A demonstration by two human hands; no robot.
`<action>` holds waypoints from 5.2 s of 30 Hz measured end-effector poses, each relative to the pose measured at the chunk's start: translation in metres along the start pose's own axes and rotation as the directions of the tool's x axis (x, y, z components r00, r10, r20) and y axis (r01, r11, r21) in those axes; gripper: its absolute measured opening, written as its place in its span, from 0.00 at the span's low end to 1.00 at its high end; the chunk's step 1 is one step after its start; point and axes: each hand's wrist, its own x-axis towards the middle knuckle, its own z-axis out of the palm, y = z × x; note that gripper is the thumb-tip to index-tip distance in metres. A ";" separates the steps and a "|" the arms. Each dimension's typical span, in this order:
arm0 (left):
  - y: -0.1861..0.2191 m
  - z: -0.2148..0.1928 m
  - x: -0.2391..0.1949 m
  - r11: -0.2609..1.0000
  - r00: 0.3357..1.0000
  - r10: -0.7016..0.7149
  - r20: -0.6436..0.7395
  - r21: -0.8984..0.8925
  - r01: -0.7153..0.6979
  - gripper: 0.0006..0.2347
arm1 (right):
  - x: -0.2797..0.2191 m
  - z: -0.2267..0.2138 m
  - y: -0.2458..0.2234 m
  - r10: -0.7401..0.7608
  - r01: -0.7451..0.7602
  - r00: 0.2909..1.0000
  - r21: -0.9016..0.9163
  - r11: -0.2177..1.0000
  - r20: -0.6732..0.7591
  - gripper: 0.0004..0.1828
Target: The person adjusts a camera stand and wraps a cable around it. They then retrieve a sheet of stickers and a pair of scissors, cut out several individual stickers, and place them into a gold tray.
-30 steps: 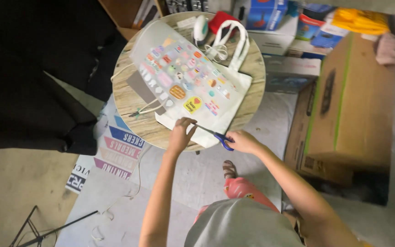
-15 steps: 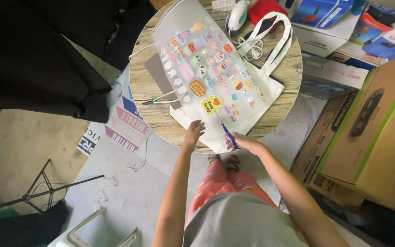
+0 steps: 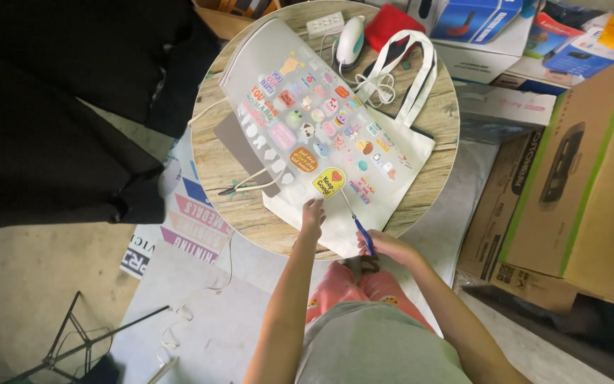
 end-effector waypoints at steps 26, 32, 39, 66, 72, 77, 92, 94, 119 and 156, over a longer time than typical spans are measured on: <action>0.106 -0.185 -0.109 0.839 0.775 0.506 -0.379 0.005 -0.545 0.08 | 0.097 -0.034 -0.018 -0.240 0.395 0.913 0.563 0.726 -0.330 0.22; 0.062 -0.194 -0.113 0.856 0.806 0.493 -0.329 0.015 -0.518 0.14 | 0.140 -0.020 -0.042 -0.302 0.573 0.819 0.697 0.431 -0.487 0.12; 0.044 -0.163 -0.081 0.863 0.876 0.440 -0.197 -0.175 -0.473 0.20 | 0.060 -0.002 -0.214 -0.550 0.757 0.652 0.488 0.434 -0.521 0.16; 0.136 0.013 -0.132 0.727 0.720 0.676 0.156 0.015 -0.686 0.19 | 0.012 -0.024 -0.107 -0.485 0.645 0.734 0.712 0.278 -0.475 0.43; 0.206 0.019 -0.141 0.645 0.649 0.699 0.300 0.126 -0.754 0.19 | 0.062 -0.107 -0.149 -0.423 0.611 0.786 0.670 0.421 -0.451 0.21; 0.301 0.030 -0.176 0.441 0.442 0.841 0.312 0.078 -0.894 0.17 | -0.001 -0.061 -0.240 -0.648 0.714 0.633 0.643 0.277 -0.423 0.20; 0.247 0.004 -0.145 0.533 0.563 0.823 0.076 0.235 -0.813 0.27 | 0.076 -0.050 -0.101 -0.575 0.712 0.660 0.647 0.273 -0.484 0.23; 0.212 0.000 -0.125 0.581 0.604 0.796 0.043 0.224 -0.782 0.28 | 0.100 -0.060 -0.065 -0.503 0.698 0.690 0.664 0.269 -0.521 0.17; 0.050 0.011 -0.121 0.747 0.840 0.506 -0.198 -0.386 -0.541 0.13 | 0.065 -0.048 -0.012 -0.211 0.600 0.799 0.721 0.347 -0.563 0.14; -0.036 0.088 -0.106 0.899 0.977 0.136 0.163 -0.434 -0.053 0.10 | -0.023 -0.046 -0.007 -0.333 0.482 0.833 0.285 0.829 -0.441 0.19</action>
